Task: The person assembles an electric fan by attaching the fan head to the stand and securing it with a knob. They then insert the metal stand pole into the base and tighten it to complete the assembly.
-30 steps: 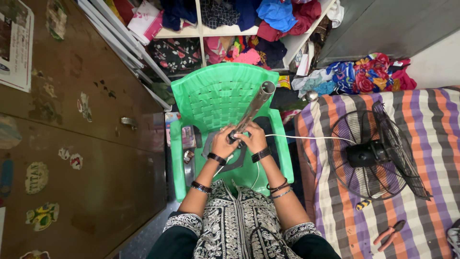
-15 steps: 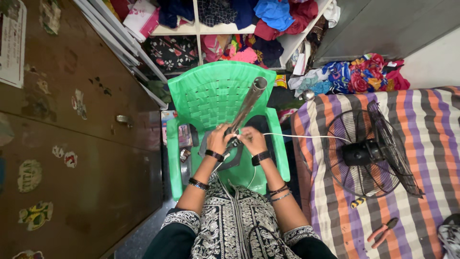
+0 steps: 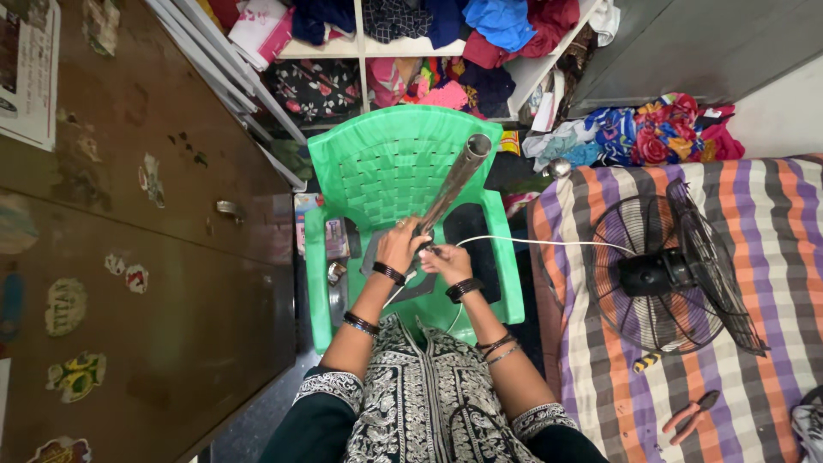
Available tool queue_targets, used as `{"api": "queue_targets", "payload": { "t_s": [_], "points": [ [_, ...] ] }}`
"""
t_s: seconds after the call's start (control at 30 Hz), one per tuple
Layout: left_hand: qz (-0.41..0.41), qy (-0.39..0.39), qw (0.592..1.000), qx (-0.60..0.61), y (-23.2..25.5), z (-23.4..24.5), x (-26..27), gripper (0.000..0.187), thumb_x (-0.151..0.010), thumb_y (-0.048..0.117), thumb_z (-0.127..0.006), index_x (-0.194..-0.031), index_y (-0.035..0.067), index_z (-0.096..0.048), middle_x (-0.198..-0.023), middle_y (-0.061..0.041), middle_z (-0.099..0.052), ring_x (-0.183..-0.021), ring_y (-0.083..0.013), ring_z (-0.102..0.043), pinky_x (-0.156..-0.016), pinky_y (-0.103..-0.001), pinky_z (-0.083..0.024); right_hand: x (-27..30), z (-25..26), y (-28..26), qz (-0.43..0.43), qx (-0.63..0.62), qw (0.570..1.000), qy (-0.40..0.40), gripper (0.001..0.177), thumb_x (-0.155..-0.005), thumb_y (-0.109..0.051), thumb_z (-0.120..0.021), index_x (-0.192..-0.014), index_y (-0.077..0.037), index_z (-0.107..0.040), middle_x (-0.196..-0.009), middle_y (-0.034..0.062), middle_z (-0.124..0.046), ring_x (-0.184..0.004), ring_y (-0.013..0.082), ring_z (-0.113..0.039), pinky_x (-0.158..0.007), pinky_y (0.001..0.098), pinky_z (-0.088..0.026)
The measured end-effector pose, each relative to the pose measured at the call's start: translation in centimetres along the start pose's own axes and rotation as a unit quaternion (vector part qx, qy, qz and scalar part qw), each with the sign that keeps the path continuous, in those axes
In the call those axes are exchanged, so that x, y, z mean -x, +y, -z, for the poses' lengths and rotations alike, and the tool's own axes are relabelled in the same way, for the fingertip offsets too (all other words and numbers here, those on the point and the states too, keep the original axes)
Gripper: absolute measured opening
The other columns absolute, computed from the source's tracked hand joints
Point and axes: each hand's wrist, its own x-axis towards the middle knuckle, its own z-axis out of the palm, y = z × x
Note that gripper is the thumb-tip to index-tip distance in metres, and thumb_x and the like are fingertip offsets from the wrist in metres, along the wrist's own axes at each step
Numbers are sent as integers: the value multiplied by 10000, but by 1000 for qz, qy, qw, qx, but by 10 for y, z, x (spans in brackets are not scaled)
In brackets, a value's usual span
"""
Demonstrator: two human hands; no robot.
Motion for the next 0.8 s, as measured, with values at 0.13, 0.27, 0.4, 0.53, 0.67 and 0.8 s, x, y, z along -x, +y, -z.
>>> {"api": "queue_targets", "payload": {
  "t_s": [0.13, 0.27, 0.4, 0.53, 0.67, 0.8],
  "points": [
    [-14, 10, 1000, 16, 3, 5, 1, 431, -901, 384, -705, -1247, 146, -612, -1113, -172, -710, -968, -418, -680, -756, -516, -541, 19, -18, -20, 148, 397, 895, 137, 374, -739, -287, -871, -913, 19, -746, -690, 152, -751, -601, 281, -725, -546, 384, -561],
    [-7, -6, 1000, 12, 6, 10, -2, 416, -896, 375, -717, -1234, 152, -623, -1136, -164, -708, -959, -423, -673, -756, -524, -533, 15, -12, -16, 44, 85, 991, 95, 395, -787, -300, -818, -1001, 9, -696, -833, 153, -756, -704, 257, -772, -658, 366, -616],
    [-18, 8, 1000, 19, 7, 12, 0, 422, -884, 371, -725, -1226, 144, -628, -1150, -162, -706, -969, -421, -673, -757, -511, -539, 0, 12, 9, -167, -278, 946, -7, 407, -927, -278, -731, -1153, 44, -629, -1075, 199, -720, -964, 313, -764, -880, 389, -624],
    [-30, 20, 999, 15, 7, 12, -2, 455, -885, 388, -734, -1236, 122, -619, -1140, -161, -709, -956, -422, -677, -763, -504, -543, -6, 22, 26, -188, -306, 930, -78, 398, -951, -250, -684, -1155, 84, -609, -1091, 234, -749, -1050, 315, -739, -972, 394, -597],
    [-33, 17, 999, 7, 9, 13, -2, 437, -887, 387, -731, -1218, 119, -634, -1139, -156, -714, -942, -420, -681, -757, -503, -544, -8, 20, 21, -162, -284, 943, -66, 334, -934, -185, -713, -1105, 92, -641, -1071, 220, -726, -995, 300, -759, -945, 392, -618],
    [-27, 19, 999, 1, 12, 15, -1, 453, -886, 381, -726, -1238, 113, -629, -1161, -167, -704, -928, -423, -678, -738, -507, -542, -1, 7, 3, 7, -13, 999, 30, 314, -828, -118, -832, -998, 92, -673, -966, 209, -761, -863, 267, -756, -796, 350, -627]
  ]
}}
